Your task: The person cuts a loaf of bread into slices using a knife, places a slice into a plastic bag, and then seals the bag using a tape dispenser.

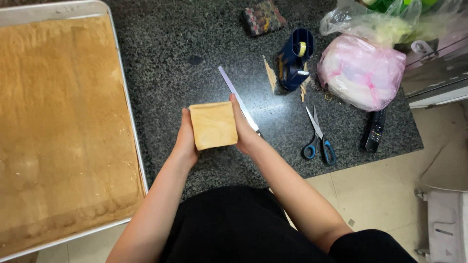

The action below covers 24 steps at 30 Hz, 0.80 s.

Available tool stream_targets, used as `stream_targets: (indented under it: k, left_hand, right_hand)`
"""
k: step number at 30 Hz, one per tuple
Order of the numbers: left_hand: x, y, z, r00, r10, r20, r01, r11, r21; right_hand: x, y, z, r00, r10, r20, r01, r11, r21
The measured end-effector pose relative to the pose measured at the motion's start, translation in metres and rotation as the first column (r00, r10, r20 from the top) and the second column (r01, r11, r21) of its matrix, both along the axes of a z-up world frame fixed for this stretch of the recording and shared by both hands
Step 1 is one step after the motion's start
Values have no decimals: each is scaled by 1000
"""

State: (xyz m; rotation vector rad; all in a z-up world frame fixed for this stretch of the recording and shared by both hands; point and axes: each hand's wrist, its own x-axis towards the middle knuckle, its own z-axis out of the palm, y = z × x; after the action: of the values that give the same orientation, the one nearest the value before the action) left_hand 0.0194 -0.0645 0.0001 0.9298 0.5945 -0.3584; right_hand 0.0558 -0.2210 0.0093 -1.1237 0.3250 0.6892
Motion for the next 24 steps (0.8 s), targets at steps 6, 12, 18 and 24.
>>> stream_targets:
  k: [6, 12, 18, 24]
  left_hand:
    - [11, -7, -14, 998, -4, 60, 4, 1000, 9]
    - [15, -10, -10, 1000, 3, 24, -2, 1000, -16]
    - [15, -11, -13, 998, -14, 68, 15, 1000, -13]
    - [32, 50, 9, 986, 111, 125, -131, 978, 164]
  right_hand:
    - [10, -1, -14, 1000, -12, -12, 13, 997, 82]
    - [19, -2, -10, 997, 74, -15, -74, 996, 46]
    - [21, -4, -3, 992, 126, -21, -125, 991, 42]
    - [45, -50, -31, 981, -180, -74, 168, 975, -146]
